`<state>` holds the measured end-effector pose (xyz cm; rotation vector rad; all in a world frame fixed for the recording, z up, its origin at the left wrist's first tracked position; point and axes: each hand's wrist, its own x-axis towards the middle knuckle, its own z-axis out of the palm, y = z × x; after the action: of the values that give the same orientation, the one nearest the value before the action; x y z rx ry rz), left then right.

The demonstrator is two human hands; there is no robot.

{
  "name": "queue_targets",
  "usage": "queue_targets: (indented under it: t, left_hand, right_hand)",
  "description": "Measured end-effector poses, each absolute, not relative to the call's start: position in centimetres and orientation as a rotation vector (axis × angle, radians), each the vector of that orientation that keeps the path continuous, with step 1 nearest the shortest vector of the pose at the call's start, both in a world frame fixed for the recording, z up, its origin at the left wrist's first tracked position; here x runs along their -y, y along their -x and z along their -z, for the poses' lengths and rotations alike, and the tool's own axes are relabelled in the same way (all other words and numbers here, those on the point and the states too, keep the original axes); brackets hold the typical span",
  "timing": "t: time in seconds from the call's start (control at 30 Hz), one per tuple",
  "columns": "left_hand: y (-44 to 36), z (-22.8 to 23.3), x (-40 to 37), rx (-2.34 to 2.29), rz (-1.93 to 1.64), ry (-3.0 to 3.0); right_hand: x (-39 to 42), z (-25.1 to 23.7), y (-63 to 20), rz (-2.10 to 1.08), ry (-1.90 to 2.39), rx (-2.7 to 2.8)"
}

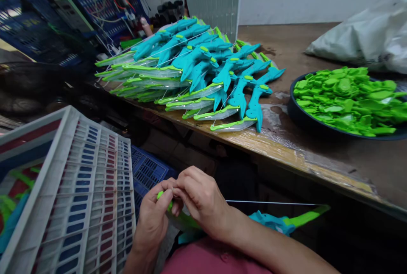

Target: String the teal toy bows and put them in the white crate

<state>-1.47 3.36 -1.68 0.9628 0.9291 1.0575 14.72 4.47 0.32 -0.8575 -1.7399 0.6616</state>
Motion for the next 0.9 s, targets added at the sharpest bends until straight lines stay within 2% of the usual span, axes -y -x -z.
queue_targets:
  t: [0.9]
  left_hand:
    - [1.58, 1.63, -4.1, -0.856, -1.121, -0.889]
  right_hand:
    - [-4.06, -0.33, -14.44, -0.747, 0.938, 1.636]
